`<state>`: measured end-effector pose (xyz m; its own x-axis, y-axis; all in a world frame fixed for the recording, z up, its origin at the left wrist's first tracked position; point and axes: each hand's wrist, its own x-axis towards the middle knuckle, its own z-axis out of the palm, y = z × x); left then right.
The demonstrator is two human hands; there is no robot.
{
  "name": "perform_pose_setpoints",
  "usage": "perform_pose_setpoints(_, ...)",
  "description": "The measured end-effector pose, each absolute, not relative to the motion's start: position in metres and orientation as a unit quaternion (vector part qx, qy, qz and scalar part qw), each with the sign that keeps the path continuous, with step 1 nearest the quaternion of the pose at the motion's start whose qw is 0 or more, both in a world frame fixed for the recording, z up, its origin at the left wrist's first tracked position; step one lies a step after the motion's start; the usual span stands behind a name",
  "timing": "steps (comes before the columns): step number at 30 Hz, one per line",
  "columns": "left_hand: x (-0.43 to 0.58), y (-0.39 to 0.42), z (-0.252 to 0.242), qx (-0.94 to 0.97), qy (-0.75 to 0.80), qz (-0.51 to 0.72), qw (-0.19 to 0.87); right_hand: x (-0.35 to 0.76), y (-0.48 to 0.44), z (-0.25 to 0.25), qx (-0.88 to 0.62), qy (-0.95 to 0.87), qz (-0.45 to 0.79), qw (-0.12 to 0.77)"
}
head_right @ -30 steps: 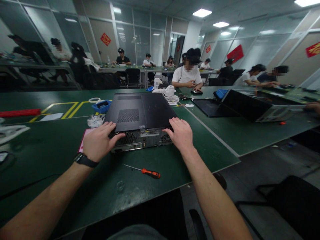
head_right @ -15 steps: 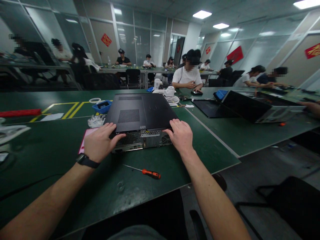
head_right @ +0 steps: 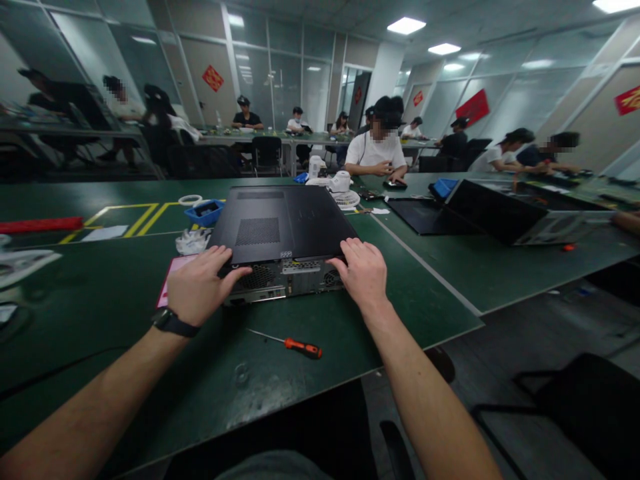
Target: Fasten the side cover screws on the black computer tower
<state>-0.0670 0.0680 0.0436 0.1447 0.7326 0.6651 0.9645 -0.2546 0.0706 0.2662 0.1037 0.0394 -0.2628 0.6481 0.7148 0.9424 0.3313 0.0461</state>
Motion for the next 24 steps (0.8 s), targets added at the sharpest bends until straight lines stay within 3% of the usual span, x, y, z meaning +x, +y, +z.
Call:
perform_pose_setpoints(12,-0.066,0.078,0.063,-0.802,-0.534,-0.199,0.18,0.263,0.112,0.065,-0.465,-0.851,-0.152,0.193)
perform_pose_setpoints(24,-0.065,0.077,0.055,-0.801,-0.525,-0.216,0.189,0.254,0.107,0.059,-0.49,-0.827,-0.18,0.209)
